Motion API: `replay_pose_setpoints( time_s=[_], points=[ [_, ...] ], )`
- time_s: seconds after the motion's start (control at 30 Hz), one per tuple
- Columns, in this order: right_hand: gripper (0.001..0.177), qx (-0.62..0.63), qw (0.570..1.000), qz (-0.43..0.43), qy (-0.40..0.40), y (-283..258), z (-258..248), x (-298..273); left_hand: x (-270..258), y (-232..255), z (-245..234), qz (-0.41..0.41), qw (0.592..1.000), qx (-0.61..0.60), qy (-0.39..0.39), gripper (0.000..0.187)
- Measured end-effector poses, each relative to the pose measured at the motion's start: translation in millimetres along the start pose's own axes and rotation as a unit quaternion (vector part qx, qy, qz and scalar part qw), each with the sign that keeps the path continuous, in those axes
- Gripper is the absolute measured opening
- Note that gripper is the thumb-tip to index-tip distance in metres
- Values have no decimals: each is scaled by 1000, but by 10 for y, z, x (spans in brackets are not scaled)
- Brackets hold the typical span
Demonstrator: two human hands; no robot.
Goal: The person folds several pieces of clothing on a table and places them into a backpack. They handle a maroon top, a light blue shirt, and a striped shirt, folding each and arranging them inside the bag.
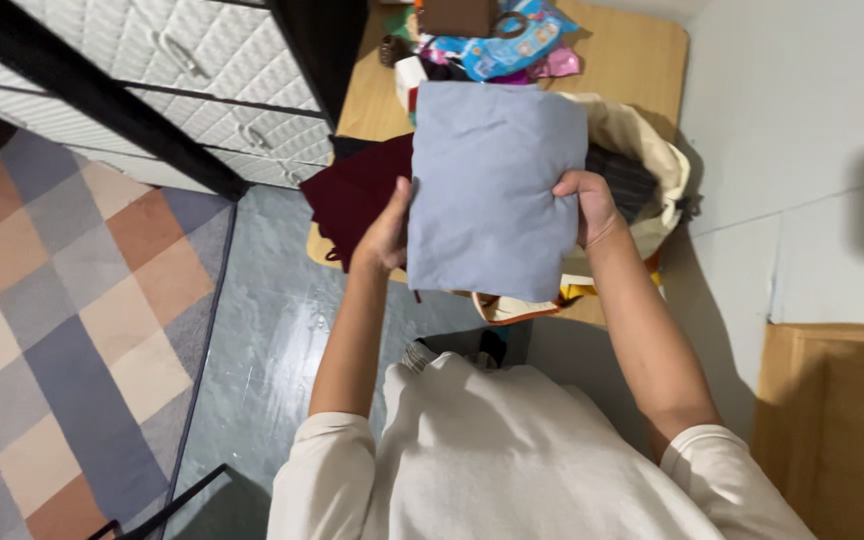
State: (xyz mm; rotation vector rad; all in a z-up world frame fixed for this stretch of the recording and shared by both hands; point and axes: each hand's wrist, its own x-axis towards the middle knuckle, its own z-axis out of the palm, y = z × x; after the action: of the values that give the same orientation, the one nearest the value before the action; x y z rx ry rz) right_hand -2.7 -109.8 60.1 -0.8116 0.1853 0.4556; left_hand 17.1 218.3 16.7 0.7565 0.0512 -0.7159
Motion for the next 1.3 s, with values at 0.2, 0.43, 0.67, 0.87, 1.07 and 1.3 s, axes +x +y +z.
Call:
replay_pose_setpoints(
  time_s=[0.2, 0.43, 0.67, 0.87, 1.07, 1.3],
  points=[
    [58, -111, 987, 94, 62, -353, -411, -203, 252, -269, 758, 59, 985, 157, 43, 68],
    [96, -385, 902, -159, 110, -608, -417, -288, 633, -583, 1401, 281, 842, 455, 74, 93],
    [97, -574, 788, -179, 136, -733, -490, -453, 936, -966, 1744, 264, 826, 477, 139, 98],
    [136, -531, 822, -137, 155, -757, -555, -476, 965, -1105, 1917, 219, 850, 477, -41, 115],
    [154, -552, 812, -100, 159, -749, -670, -528, 932, -1093, 1870, -30, 953, 290, -84, 116],
    [114, -450, 829, -164, 288, -667, -817, -307, 1152, -937, 1687, 69, 974, 125, -178, 107]
  ],
)
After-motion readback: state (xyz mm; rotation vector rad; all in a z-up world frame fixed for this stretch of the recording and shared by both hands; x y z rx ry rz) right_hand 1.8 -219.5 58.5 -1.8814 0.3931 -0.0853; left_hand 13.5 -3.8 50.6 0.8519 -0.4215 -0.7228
